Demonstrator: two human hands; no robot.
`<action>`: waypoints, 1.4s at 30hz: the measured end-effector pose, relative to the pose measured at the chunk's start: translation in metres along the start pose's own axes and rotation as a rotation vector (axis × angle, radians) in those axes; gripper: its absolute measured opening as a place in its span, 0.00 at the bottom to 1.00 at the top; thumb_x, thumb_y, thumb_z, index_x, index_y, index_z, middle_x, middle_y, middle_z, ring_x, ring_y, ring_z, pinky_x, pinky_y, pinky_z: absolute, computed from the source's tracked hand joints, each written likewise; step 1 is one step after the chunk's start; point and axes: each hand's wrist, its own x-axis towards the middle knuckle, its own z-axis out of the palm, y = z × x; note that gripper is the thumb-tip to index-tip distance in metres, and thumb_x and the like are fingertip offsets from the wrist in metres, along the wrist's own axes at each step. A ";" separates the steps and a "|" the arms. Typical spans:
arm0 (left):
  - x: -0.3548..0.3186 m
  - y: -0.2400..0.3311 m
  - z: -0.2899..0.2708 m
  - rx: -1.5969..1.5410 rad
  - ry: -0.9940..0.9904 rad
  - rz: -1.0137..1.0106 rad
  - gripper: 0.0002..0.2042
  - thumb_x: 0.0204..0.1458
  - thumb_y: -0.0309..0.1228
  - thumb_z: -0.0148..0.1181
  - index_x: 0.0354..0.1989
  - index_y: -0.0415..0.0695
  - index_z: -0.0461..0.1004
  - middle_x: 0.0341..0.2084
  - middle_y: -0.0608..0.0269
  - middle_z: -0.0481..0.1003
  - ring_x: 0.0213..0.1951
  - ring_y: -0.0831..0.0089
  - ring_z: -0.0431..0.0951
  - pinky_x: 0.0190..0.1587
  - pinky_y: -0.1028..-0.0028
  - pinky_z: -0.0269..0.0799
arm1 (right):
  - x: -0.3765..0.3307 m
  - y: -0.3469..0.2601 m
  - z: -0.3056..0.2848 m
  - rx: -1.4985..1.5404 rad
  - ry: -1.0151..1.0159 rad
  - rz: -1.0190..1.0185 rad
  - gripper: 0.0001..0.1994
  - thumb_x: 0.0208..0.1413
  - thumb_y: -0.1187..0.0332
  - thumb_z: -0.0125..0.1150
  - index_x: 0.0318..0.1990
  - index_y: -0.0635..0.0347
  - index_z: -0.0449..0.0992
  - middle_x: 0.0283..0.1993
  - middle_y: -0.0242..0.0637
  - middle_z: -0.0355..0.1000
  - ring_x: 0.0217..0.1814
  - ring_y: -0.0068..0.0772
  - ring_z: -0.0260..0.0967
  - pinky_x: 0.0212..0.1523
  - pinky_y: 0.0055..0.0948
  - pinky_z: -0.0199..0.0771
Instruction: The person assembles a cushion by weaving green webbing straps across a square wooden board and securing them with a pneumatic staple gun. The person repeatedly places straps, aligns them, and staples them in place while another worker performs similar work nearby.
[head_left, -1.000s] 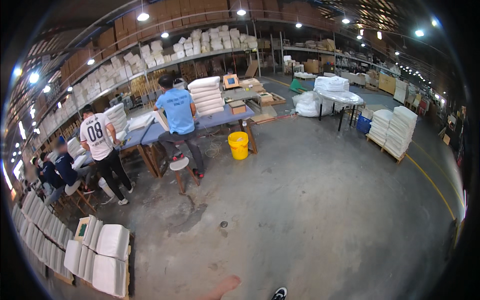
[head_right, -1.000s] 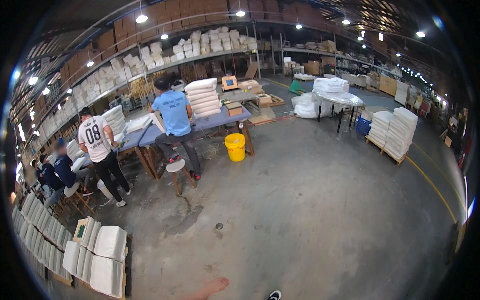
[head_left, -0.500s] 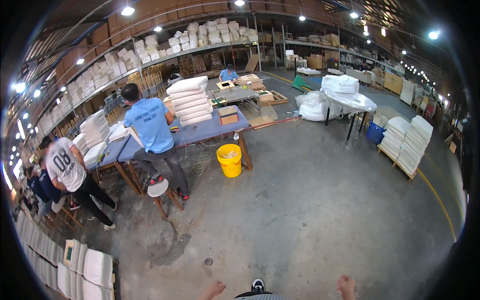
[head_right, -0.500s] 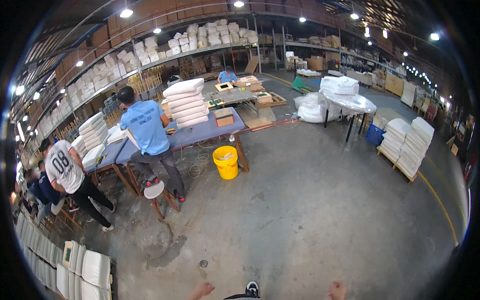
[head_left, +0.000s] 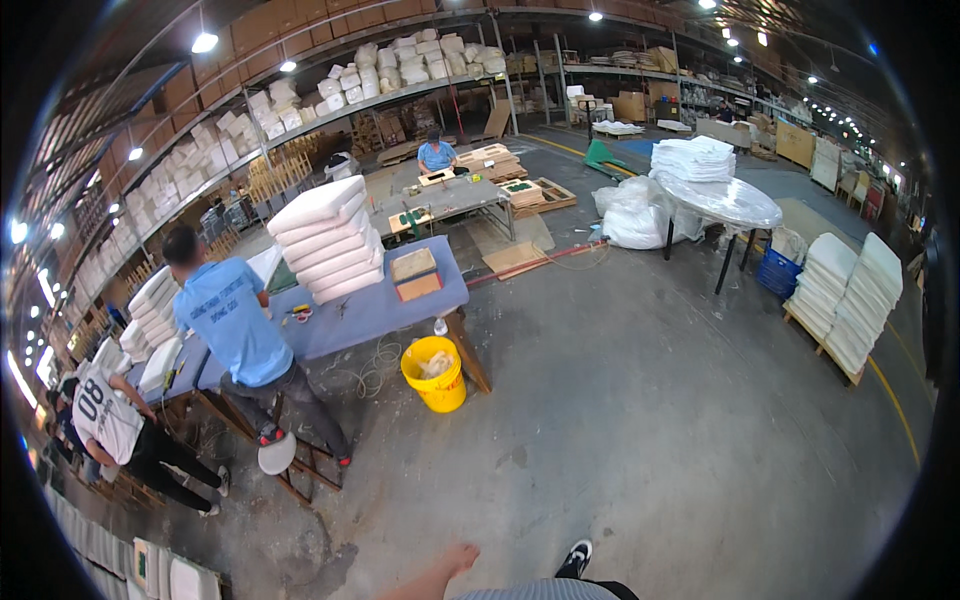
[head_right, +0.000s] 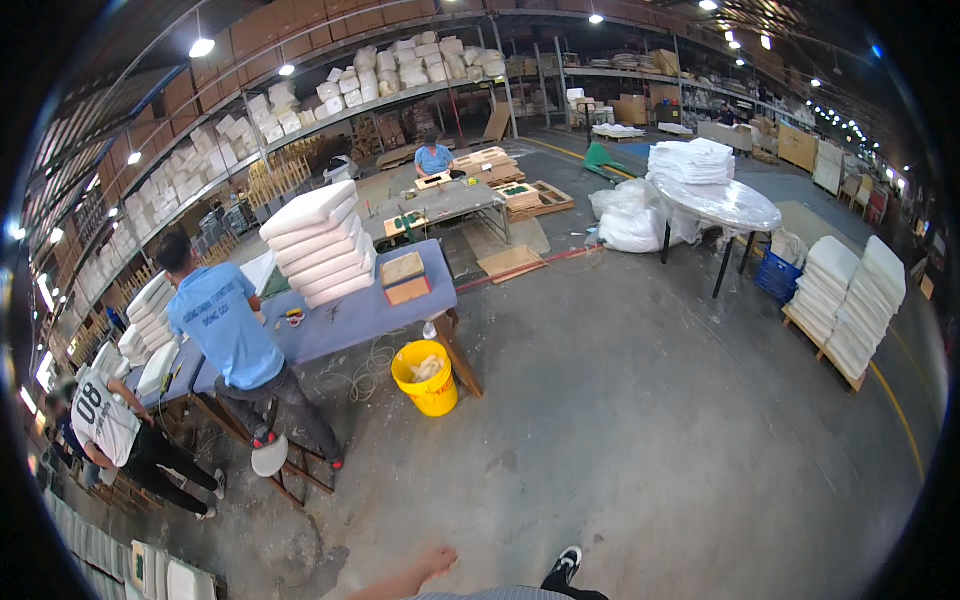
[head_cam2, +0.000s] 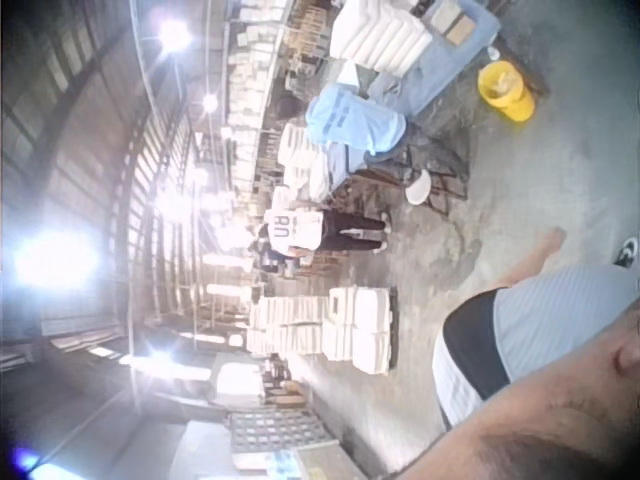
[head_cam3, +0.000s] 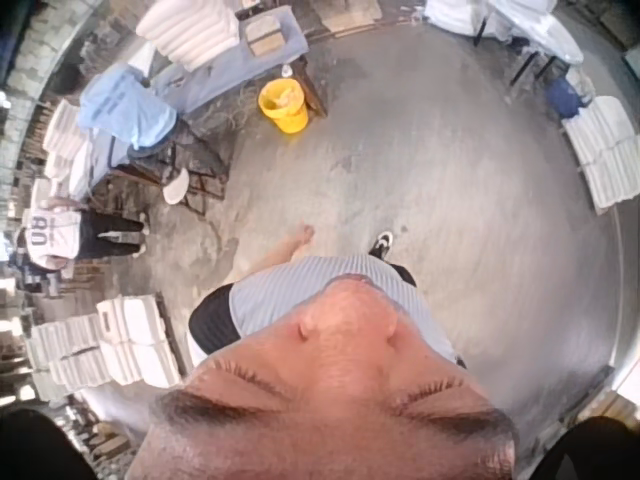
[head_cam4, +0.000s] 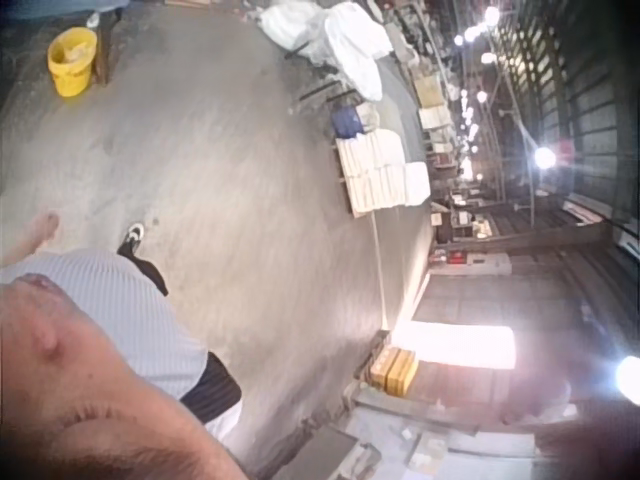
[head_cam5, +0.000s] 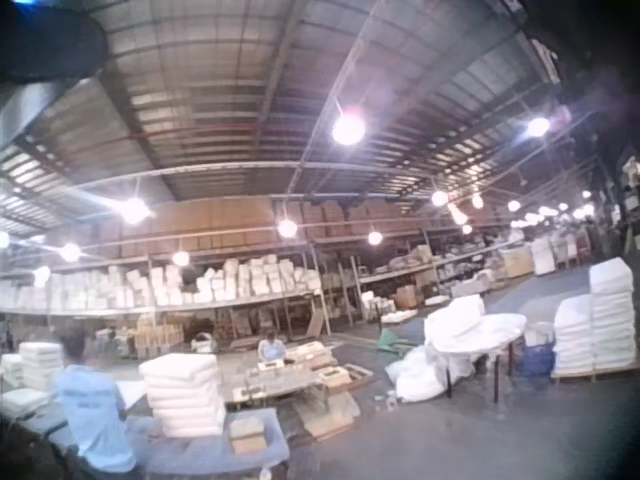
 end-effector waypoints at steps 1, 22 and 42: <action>0.012 -0.001 -0.008 0.064 -0.118 -0.174 0.23 0.64 0.50 0.49 0.43 0.41 0.82 0.36 0.47 0.83 0.29 0.55 0.84 0.34 0.55 0.79 | 0.015 -0.047 -0.007 -0.005 0.016 -0.041 0.12 0.65 0.69 0.58 0.52 0.66 0.75 0.31 0.41 0.76 0.23 0.36 0.75 0.20 0.34 0.74; 0.476 0.347 -0.344 -0.294 0.178 -0.161 0.21 0.57 0.46 0.58 0.42 0.38 0.83 0.36 0.48 0.84 0.38 0.54 0.84 0.43 0.57 0.76 | 0.150 -0.775 0.167 -0.122 -0.039 -0.094 0.12 0.67 0.73 0.50 0.53 0.67 0.75 0.32 0.45 0.77 0.25 0.40 0.77 0.23 0.40 0.78; 0.752 0.579 -0.538 -0.227 -0.089 -0.366 0.17 0.58 0.49 0.62 0.32 0.46 0.79 0.23 0.62 0.76 0.23 0.68 0.78 0.22 0.64 0.71 | 0.211 -1.654 0.318 -0.092 0.019 -0.941 0.13 0.69 0.70 0.54 0.57 0.65 0.74 0.29 0.34 0.72 0.21 0.27 0.70 0.17 0.28 0.67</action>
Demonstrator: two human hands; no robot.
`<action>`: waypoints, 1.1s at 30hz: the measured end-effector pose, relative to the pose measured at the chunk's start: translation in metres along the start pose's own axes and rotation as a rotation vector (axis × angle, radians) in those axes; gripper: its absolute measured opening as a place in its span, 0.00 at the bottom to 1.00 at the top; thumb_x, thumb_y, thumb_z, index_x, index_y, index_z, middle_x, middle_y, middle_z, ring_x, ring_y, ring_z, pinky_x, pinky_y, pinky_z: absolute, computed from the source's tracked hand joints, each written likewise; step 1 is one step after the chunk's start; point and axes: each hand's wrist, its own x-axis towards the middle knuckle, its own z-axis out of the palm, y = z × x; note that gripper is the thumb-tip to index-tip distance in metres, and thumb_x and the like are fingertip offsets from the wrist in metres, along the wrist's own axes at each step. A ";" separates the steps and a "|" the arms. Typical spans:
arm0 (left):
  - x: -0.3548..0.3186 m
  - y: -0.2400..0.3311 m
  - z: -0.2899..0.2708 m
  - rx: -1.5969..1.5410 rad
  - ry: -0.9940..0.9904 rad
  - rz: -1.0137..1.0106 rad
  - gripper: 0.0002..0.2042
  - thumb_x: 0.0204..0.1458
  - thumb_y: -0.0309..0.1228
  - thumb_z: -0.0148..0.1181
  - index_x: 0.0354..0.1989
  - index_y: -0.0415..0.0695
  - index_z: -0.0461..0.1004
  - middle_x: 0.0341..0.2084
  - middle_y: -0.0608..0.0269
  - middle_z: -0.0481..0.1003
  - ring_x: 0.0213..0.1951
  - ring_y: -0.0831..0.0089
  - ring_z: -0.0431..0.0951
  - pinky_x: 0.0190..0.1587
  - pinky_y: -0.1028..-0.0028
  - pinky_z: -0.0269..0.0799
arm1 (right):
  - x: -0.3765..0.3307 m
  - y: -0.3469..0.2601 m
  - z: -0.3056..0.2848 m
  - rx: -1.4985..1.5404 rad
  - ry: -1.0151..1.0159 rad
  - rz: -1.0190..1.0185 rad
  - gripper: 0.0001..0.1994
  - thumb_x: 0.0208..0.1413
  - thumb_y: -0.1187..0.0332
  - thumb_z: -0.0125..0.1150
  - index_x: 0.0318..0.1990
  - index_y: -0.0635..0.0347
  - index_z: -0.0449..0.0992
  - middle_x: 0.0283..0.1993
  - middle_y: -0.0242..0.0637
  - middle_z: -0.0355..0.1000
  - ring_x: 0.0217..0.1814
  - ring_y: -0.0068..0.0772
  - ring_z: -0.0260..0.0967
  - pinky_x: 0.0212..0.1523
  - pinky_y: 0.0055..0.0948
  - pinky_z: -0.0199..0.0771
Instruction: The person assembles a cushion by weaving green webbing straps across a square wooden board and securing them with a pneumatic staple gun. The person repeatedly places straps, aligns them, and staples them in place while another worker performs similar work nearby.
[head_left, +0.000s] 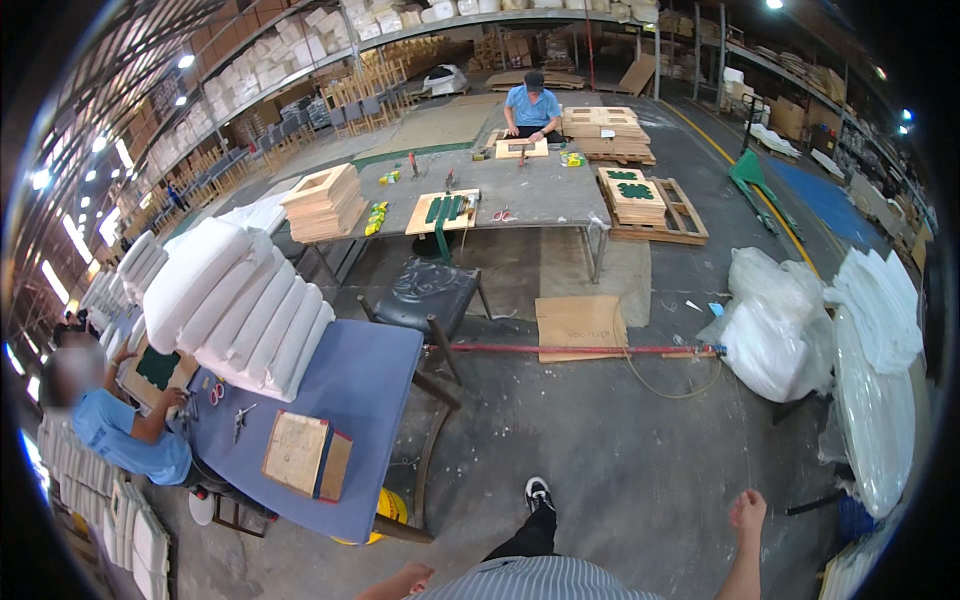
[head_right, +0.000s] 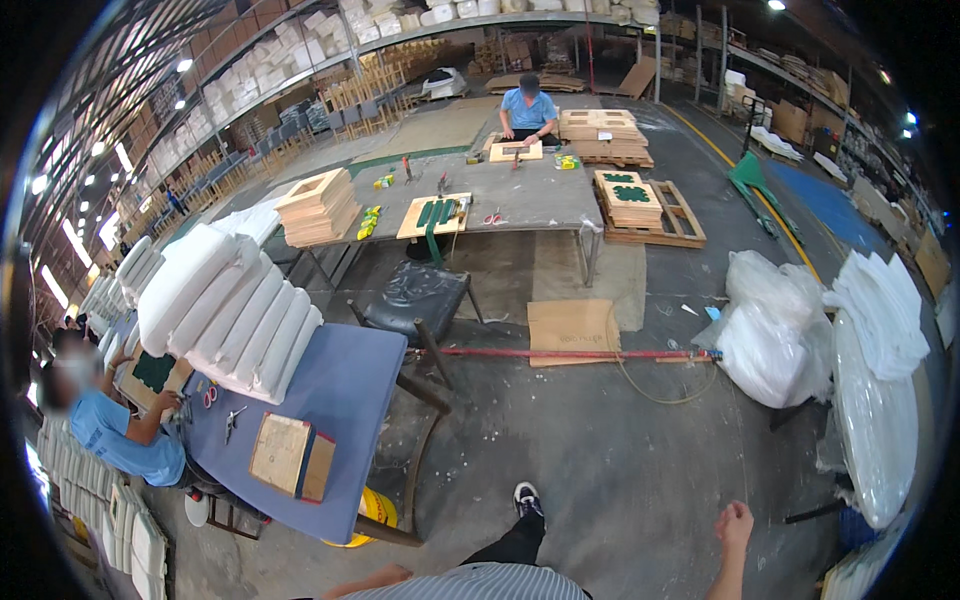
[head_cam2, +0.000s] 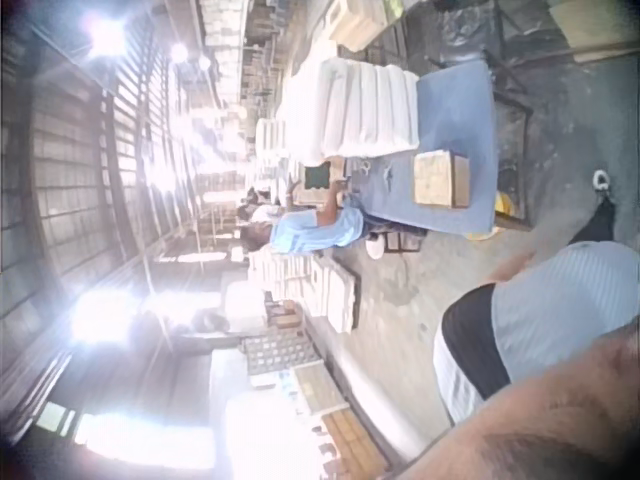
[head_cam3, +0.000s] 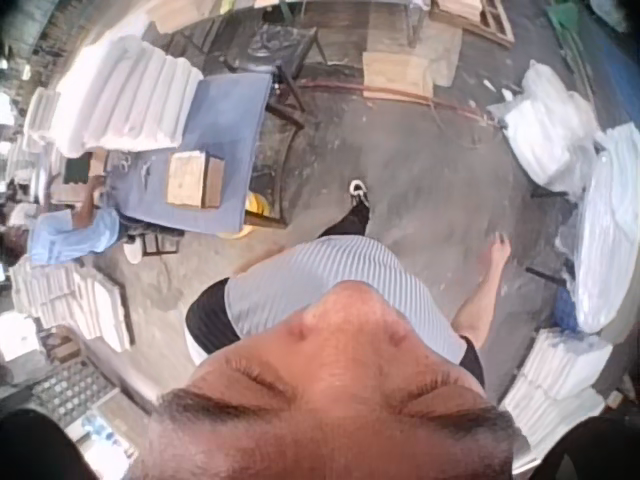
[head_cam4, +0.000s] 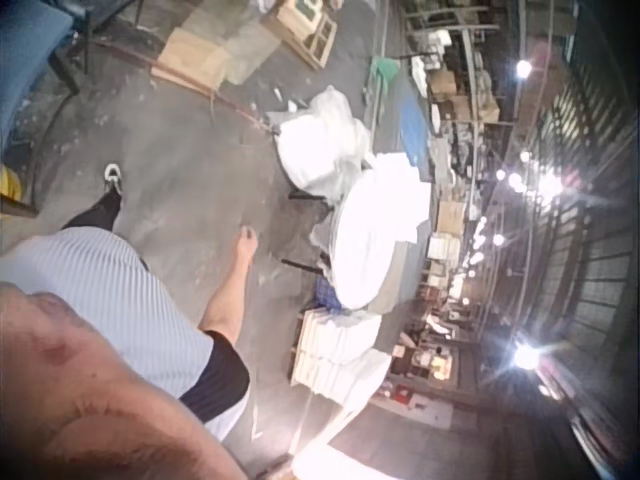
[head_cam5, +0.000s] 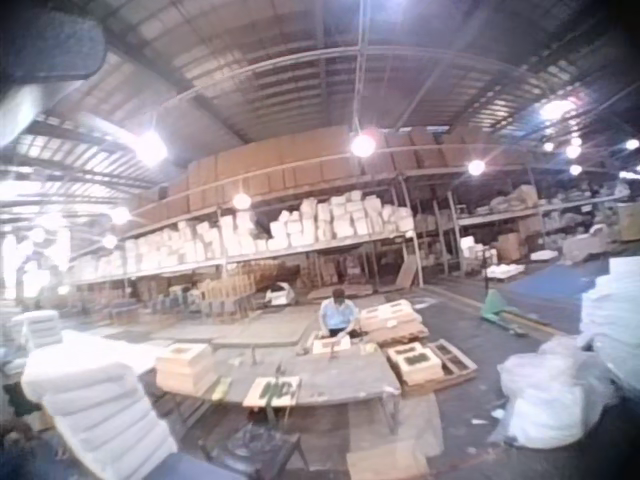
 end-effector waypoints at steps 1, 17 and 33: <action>0.006 0.006 -0.007 0.127 -0.050 0.109 0.17 0.59 0.48 0.62 0.32 0.46 0.79 0.23 0.61 0.76 0.22 0.67 0.77 0.21 0.64 0.70 | 0.020 -0.010 0.022 0.011 -0.007 -0.019 0.13 0.69 0.69 0.55 0.57 0.63 0.74 0.30 0.33 0.72 0.22 0.26 0.70 0.18 0.29 0.68; 0.216 0.370 -0.321 -0.709 0.411 0.256 0.21 0.62 0.41 0.60 0.58 0.40 0.78 0.35 0.59 0.82 0.32 0.71 0.81 0.37 0.72 0.77 | 0.170 -0.056 0.298 -0.268 -0.377 0.839 0.14 0.66 0.62 0.56 0.52 0.60 0.76 0.40 0.45 0.76 0.35 0.49 0.76 0.32 0.55 0.76; 0.299 0.405 -0.404 -1.108 0.159 -0.400 0.19 0.64 0.43 0.59 0.58 0.46 0.76 0.36 0.64 0.80 0.29 0.72 0.78 0.27 0.70 0.72 | 0.527 -0.394 0.681 -0.374 -0.481 0.053 0.11 0.63 0.67 0.60 0.48 0.63 0.78 0.30 0.39 0.74 0.23 0.33 0.74 0.21 0.34 0.74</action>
